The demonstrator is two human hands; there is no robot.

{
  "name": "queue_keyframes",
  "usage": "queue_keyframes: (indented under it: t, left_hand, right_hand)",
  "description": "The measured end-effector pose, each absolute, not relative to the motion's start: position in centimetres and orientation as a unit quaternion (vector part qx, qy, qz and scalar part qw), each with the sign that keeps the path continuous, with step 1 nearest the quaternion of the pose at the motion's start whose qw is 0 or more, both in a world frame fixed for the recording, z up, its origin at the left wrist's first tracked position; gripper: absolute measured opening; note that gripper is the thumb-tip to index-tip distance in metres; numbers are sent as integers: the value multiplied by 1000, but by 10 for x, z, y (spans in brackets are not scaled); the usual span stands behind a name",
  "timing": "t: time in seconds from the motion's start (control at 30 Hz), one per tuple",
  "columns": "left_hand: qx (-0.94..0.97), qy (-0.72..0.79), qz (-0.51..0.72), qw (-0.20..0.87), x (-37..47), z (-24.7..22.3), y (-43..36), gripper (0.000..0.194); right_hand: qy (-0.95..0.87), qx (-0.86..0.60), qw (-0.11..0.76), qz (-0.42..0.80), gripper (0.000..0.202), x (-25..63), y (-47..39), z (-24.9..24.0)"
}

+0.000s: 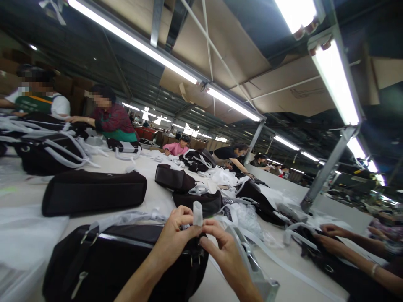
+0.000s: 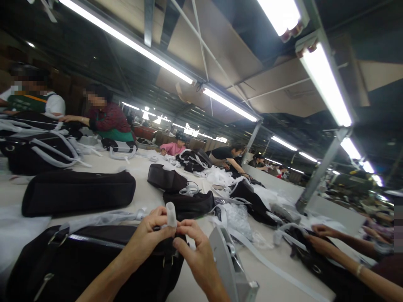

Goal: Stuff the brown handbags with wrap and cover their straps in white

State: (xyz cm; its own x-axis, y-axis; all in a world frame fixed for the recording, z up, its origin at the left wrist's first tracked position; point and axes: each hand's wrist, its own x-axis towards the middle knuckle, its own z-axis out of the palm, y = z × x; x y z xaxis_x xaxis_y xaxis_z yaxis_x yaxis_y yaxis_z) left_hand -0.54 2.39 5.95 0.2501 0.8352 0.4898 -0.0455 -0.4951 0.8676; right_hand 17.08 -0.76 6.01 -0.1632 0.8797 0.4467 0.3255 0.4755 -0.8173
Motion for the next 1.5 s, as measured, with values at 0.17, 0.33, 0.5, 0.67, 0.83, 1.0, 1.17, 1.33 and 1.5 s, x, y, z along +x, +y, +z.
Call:
queue_keyframes:
  t: [0.17, 0.33, 0.5, 0.67, 0.83, 1.0, 1.17, 1.33, 1.5]
  left_hand:
    - [698, 293, 513, 405, -7, 64, 17, 24]
    - [718, 293, 498, 389, -5, 66, 13, 21]
    - [713, 307, 498, 388, -2, 65, 14, 20]
    - [727, 300, 494, 370, -1, 63, 12, 15]
    - [708, 304, 524, 363, -1, 65, 11, 13]
    - [684, 304, 511, 423, -8, 66, 16, 13]
    - [711, 293, 467, 436, -15, 68, 18, 15]
    - [733, 313, 469, 380, -11, 66, 18, 12]
    - [747, 361, 485, 278, 1, 62, 16, 14]
  right_hand:
    - [-730, -394, 466, 308, 21, 160, -2, 64]
    - [-754, -367, 453, 303, 29, 166, -1, 60]
    - [-752, -381, 459, 282, 32, 164, -2, 59]
    - [-762, -381, 461, 248, 25, 163, 2, 54]
    - [-764, -362, 470, 255, 51, 171, 0, 33]
    - [-762, -362, 452, 291, 64, 184, -5, 29]
    - [-757, -348, 470, 292, 51, 182, -5, 35]
    - [-737, -332, 510, 294, 39, 176, 1, 25]
    - [-718, -331, 537, 294, 37, 171, 4, 18]
